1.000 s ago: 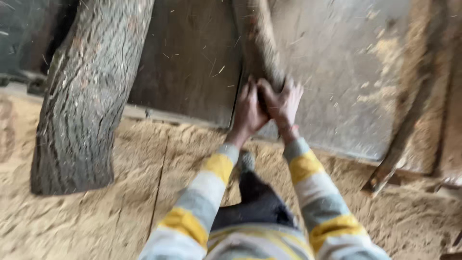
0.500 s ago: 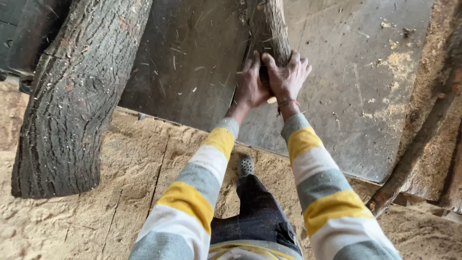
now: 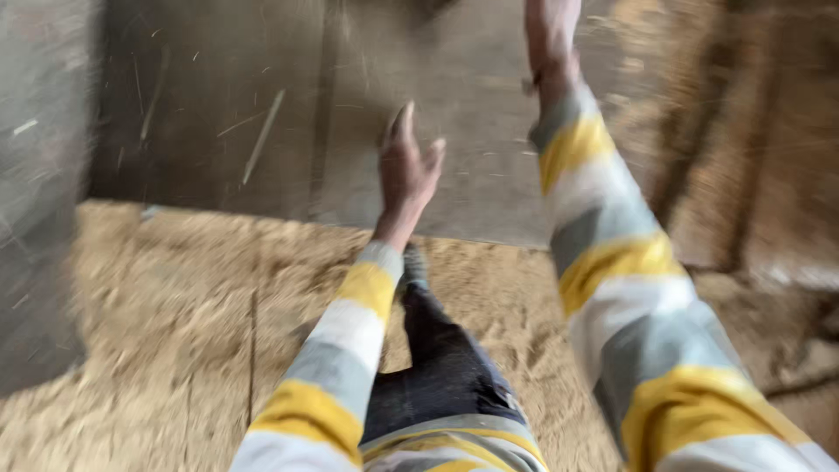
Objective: The person feeds several branches and logs into a vertical bandsaw to cut them into smaller pieces. The person handles the wood by hand, guiding it through the blade and then moving the cut pieces aside.
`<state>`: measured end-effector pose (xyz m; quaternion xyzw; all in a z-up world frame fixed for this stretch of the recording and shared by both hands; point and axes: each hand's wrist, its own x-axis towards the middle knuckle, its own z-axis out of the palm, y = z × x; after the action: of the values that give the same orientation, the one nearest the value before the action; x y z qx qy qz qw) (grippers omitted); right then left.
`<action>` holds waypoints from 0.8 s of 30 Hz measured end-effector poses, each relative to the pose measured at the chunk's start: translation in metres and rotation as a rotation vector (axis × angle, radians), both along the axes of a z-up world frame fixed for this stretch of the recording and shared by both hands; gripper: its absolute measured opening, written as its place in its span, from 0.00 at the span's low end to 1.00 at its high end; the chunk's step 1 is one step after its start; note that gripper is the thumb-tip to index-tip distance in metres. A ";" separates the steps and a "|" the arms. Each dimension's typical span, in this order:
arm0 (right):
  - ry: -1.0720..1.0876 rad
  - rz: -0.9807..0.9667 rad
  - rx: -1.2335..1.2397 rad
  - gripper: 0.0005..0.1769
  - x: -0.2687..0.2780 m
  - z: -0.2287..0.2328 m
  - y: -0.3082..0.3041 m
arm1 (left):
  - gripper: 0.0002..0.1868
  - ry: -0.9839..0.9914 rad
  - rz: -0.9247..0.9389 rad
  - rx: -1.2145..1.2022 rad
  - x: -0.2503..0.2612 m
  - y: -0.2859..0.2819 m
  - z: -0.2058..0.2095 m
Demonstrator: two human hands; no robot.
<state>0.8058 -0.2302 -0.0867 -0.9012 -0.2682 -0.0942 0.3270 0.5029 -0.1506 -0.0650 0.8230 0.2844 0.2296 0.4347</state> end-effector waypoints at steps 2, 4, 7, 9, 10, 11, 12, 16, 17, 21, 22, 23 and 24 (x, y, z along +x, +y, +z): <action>-0.089 -0.068 0.189 0.29 -0.034 0.045 -0.090 | 0.38 0.003 -0.131 -0.005 0.007 -0.026 0.003; 0.049 -0.397 0.000 0.29 -0.096 0.069 -0.188 | 0.36 0.026 -0.216 0.013 0.000 -0.054 0.004; 0.176 -0.793 -0.489 0.53 -0.163 0.078 -0.298 | 0.32 -0.004 -0.293 0.023 0.005 -0.096 0.010; 0.592 -0.765 -0.484 0.55 -0.186 0.066 -0.334 | 0.30 -0.050 -0.355 -0.035 0.002 -0.121 0.016; 0.725 -0.707 -0.529 0.53 -0.198 0.061 -0.347 | 0.30 0.001 -0.395 -0.139 -0.002 -0.132 0.020; 0.669 -0.695 -0.439 0.49 -0.201 0.057 -0.355 | 0.30 0.052 -0.428 -0.237 -0.004 -0.140 0.024; 0.613 -0.683 -0.351 0.46 -0.201 0.055 -0.356 | 0.30 0.104 -0.462 -0.335 -0.007 -0.147 0.028; 0.537 -0.600 0.020 0.25 -0.210 0.059 -0.318 | 0.39 0.117 -0.674 -0.354 -0.027 -0.167 0.050; 0.645 -0.590 0.126 0.23 -0.219 0.065 -0.303 | 0.42 0.234 -0.723 -0.515 -0.036 -0.171 0.057; 0.680 -0.488 0.492 0.19 -0.282 0.078 -0.198 | 0.57 0.335 -0.835 -0.906 -0.093 -0.159 0.085; 0.607 -0.453 0.560 0.17 -0.309 0.081 -0.175 | 0.54 0.339 -0.781 -0.903 -0.113 -0.147 0.088; 0.624 -0.416 0.592 0.15 -0.336 0.083 -0.152 | 0.51 0.348 -0.717 -0.900 -0.138 -0.130 0.089; 0.642 -0.379 0.625 0.14 -0.364 0.086 -0.131 | 0.48 0.358 -0.653 -0.897 -0.166 -0.113 0.089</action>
<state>0.4423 -0.3616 -0.0009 -0.7764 0.0562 0.0546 0.6253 0.3367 -0.2637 0.0235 0.6294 0.1544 -0.2018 0.7344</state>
